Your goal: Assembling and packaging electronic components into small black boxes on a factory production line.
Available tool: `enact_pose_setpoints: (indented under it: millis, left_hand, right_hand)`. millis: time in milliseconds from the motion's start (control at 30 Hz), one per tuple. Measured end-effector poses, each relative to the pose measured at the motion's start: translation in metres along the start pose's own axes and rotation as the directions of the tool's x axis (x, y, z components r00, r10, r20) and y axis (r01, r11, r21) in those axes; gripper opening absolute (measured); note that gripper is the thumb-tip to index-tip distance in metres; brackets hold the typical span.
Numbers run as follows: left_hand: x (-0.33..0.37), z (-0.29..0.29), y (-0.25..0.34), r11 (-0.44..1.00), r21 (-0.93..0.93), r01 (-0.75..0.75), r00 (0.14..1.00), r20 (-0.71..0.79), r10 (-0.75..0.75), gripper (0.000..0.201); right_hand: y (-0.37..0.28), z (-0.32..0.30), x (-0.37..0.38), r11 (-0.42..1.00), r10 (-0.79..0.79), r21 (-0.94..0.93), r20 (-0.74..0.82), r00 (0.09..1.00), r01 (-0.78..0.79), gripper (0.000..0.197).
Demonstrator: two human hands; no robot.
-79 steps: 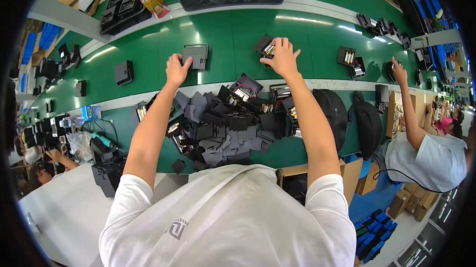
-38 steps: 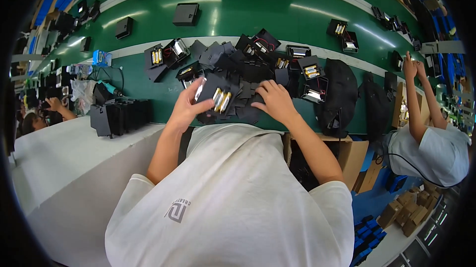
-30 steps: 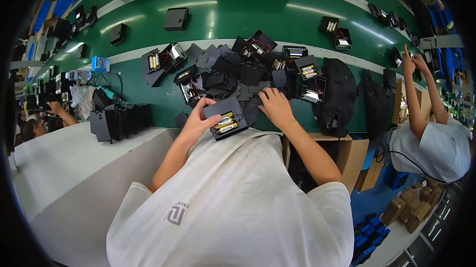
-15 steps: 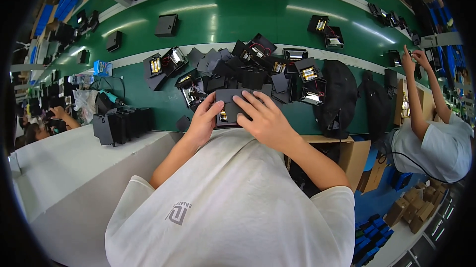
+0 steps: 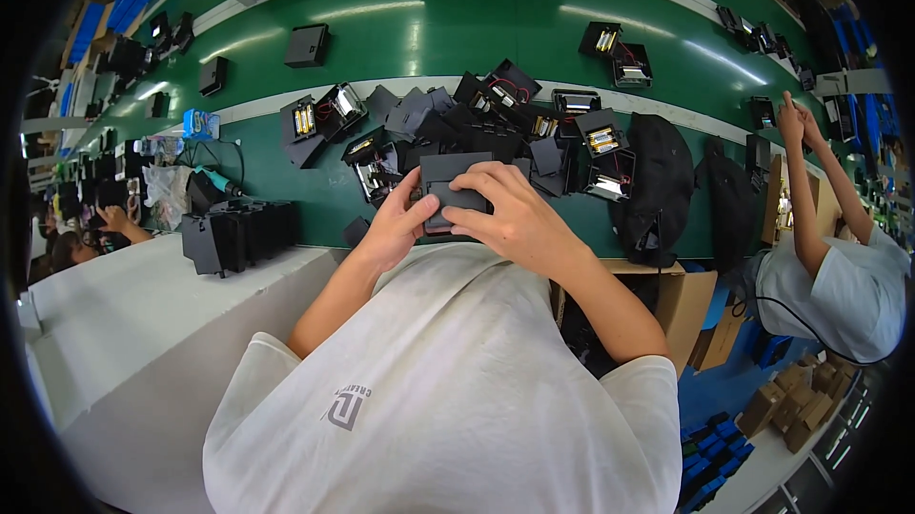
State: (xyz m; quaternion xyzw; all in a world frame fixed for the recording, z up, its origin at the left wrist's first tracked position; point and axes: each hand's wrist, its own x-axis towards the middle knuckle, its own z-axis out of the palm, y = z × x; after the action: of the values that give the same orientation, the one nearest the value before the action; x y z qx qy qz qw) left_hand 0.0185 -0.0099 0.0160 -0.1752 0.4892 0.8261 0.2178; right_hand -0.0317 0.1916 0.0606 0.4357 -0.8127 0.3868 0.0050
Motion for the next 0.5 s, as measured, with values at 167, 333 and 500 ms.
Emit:
enact_pose_setpoints:
  millis: [167, 333, 500]
  left_hand:
    - [0.002, -0.007, 0.003, 0.999, 0.032, 0.018, 0.996, 0.083, -0.021, 0.056]
    - [0.002, -0.004, 0.005, 0.998, -0.031, 0.058, 0.990, 0.131, -0.054, 0.062]
    - [0.006, -0.003, 0.008, 0.999, -0.025, -0.024, 0.983, 0.179, 0.028, 0.066]
  right_hand:
    - [-0.002, -0.009, 0.007, 0.984, -0.120, -0.124, 0.051, 0.991, 0.125, 0.024]
    - [0.004, -0.013, 0.009, 0.975, -0.172, -0.121, 0.103, 0.980, 0.184, 0.032]
    - [0.008, 0.004, 0.000, 0.965, 0.156, 0.230, -0.125, 0.980, -0.125, 0.052]
